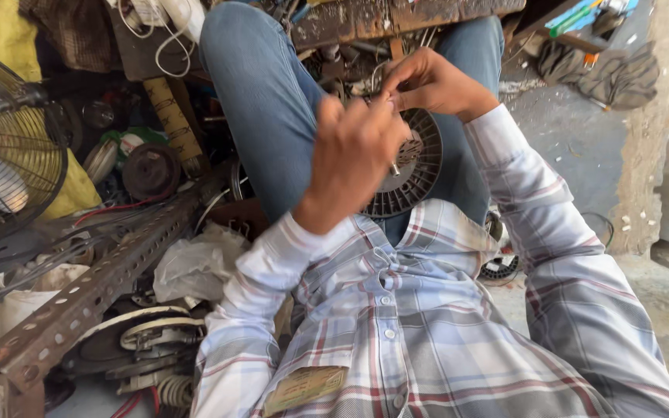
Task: The person manipulates a fan motor stator and rotor assembly by hand, handling internal components and wires while the device rests on their lap.
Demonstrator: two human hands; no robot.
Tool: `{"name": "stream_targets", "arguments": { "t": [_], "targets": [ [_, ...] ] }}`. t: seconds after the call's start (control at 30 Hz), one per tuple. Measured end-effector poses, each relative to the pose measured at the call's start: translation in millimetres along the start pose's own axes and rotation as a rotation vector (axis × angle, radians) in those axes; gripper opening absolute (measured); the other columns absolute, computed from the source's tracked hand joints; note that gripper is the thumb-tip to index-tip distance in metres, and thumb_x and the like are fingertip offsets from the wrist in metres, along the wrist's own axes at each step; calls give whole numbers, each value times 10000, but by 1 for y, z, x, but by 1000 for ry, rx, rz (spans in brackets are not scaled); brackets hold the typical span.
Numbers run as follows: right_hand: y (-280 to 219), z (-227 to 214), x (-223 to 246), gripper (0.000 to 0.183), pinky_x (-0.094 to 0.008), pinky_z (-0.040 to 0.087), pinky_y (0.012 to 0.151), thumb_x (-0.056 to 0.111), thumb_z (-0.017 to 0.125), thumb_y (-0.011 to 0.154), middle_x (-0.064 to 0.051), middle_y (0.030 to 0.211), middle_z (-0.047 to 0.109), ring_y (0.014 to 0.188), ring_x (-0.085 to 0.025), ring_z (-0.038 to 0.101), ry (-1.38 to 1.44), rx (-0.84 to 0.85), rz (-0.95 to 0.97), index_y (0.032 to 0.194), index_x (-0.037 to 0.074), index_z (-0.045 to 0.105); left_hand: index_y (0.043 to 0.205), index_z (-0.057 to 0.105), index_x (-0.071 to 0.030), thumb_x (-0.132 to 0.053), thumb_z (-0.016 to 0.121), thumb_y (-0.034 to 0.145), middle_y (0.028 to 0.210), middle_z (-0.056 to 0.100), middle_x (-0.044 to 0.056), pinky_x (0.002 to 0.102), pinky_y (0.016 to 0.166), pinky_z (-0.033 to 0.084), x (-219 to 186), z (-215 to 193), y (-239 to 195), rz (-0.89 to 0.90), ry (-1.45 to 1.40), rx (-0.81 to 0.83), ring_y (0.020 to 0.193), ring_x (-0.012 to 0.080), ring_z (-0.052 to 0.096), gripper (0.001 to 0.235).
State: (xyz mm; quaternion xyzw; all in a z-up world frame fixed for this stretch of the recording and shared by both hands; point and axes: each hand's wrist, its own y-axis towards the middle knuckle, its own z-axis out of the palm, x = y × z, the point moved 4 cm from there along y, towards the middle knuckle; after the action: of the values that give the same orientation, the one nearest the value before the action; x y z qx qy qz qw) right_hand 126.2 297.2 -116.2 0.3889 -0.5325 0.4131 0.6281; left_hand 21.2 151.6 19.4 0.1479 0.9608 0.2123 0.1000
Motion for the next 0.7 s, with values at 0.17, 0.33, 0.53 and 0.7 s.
{"name": "stream_targets", "arguments": {
  "t": [0.17,0.33,0.53,0.7],
  "targets": [
    [-8,13,29,146,-274,526,721,-16,778,876,-48,894,710,807,-129,636,-341,57,-72,1018,17,775,852,665,-117,-208,734,958,794,553,14,407,833,400,-42,7,-46,-80,-242,119,795,189,589,156],
    [-47,32,50,93,-309,462,637,1,809,931,-94,844,647,725,-140,605,-601,-512,-102,1008,16,758,871,705,-111,-189,750,898,764,536,19,389,767,383,-47,3,-90,-73,-367,278,756,188,558,94],
    [-97,113,65,323,-368,494,612,28,803,828,-57,873,593,735,-219,607,-999,-389,-335,1140,103,764,738,719,-126,-275,803,799,733,527,31,406,705,371,-17,-19,-86,-43,-509,375,727,209,537,181],
    [-102,127,65,318,-375,533,663,76,820,872,-69,932,616,764,-238,640,-990,-480,-235,1181,96,746,713,699,-116,-233,843,875,754,510,52,415,695,363,39,-26,-41,-55,-333,110,725,214,537,246]
  ]
}}
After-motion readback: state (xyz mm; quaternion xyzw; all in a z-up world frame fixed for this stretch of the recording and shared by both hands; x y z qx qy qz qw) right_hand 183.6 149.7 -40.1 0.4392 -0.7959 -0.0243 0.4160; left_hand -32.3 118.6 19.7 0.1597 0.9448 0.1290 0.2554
